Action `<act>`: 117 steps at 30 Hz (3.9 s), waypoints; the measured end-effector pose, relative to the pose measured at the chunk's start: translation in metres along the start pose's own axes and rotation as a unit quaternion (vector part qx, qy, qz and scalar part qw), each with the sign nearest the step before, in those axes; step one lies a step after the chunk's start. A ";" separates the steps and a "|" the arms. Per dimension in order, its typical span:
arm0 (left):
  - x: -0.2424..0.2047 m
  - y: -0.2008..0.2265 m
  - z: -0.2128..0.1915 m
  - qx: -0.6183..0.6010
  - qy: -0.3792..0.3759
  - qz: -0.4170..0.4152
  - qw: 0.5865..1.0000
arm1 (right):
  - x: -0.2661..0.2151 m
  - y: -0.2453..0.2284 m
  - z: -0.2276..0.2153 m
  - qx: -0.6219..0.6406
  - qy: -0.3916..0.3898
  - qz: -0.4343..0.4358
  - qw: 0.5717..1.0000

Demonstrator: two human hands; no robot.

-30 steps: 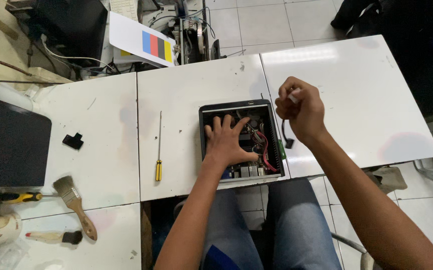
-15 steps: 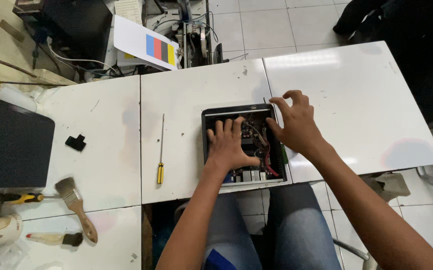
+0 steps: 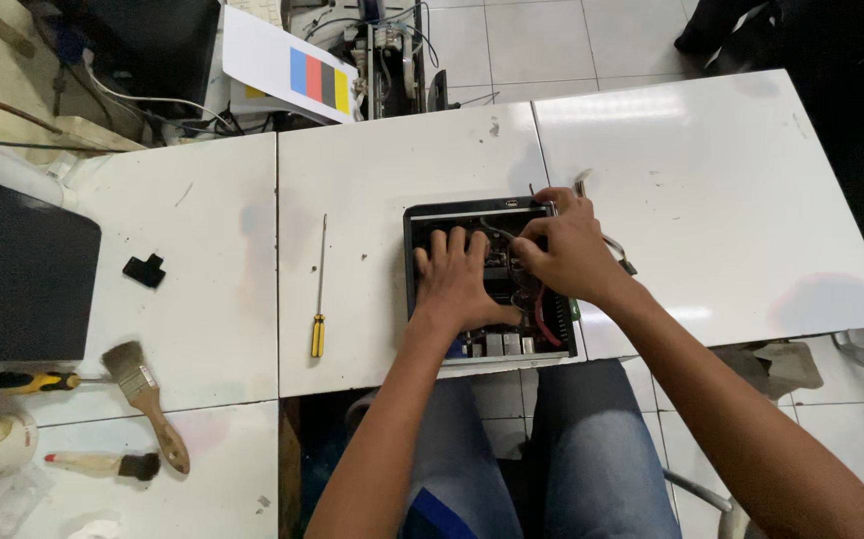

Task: The person opens a small computer case and uses a screwdriver to remove screws from the motherboard. They disconnect several internal cables and lift the motherboard out of the case, placing it on the table.

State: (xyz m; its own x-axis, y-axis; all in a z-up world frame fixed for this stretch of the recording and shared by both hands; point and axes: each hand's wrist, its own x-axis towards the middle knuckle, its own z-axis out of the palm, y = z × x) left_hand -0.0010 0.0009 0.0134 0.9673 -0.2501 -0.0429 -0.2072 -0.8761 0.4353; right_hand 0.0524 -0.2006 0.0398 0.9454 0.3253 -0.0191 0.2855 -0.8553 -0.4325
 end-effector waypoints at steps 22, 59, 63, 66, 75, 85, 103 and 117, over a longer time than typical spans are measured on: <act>-0.019 0.001 -0.027 0.192 -0.040 0.108 0.975 | -0.045 0.032 -0.023 0.044 -0.189 0.117 0.974; -0.010 -0.001 -0.047 0.187 -0.076 0.147 0.968 | -0.064 0.030 -0.007 0.123 -0.093 0.102 0.983; -0.005 -0.006 -0.045 0.206 -0.059 0.159 0.964 | -0.066 0.036 0.000 0.121 -0.089 0.090 0.985; -0.001 -0.011 -0.049 0.184 -0.076 0.153 0.968 | -0.069 0.033 0.000 0.160 -0.036 0.084 0.983; -0.004 -0.018 -0.064 0.076 -0.136 0.132 0.979 | -0.092 -0.016 -0.022 0.229 0.111 -0.079 0.964; -0.013 -0.024 -0.075 -0.036 -0.151 0.113 0.981 | -0.089 -0.024 -0.012 0.168 0.054 -0.080 0.981; -0.017 -0.019 -0.094 -0.142 -0.144 0.116 0.972 | -0.084 -0.009 0.016 0.212 0.152 -0.040 0.964; -0.033 -0.022 -0.089 -0.211 -0.124 0.102 0.964 | -0.074 0.004 0.024 0.397 0.097 0.118 0.905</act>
State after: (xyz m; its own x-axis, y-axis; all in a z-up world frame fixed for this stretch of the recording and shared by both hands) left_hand -0.0154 0.0652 0.0855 0.8366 -0.5370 -0.1085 -0.2619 -0.5659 0.7818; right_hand -0.0198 -0.2182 0.0178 0.9972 0.0285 -0.0690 -0.0570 -0.3062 -0.9502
